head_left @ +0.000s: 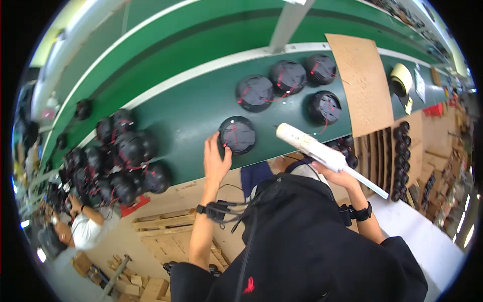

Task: Applying hot glue to wires and assembling plastic housing components on an industrial assembly line.

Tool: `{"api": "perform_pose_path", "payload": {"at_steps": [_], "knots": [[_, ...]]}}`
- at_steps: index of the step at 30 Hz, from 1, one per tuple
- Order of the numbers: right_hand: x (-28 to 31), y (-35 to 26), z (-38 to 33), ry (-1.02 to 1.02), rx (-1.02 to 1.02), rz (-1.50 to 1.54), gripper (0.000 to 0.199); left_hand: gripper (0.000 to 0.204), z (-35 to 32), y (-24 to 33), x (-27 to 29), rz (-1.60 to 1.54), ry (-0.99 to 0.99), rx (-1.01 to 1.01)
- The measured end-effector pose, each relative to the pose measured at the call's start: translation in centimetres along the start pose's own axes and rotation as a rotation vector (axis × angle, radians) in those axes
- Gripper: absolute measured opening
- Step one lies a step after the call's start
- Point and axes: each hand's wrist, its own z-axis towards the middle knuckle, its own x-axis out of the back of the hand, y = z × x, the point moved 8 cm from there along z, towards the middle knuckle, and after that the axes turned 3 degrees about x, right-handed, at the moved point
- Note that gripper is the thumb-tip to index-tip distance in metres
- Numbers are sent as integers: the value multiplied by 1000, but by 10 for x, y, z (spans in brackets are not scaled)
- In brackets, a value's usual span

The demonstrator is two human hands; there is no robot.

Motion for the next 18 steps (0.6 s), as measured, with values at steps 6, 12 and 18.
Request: {"api": "perform_pose_path", "payload": {"at_steps": [6,12,18], "knots": [[-28,18,26,-82,114,-238,40,46,26,33,-8,167,-31,-92],[-78,3,76,-218,339,-481,41,25,45,40,-7,306,15,-170],[-103,7,82,-128,400,-600,34,17,73,45,6,84,-23,-303]]}}
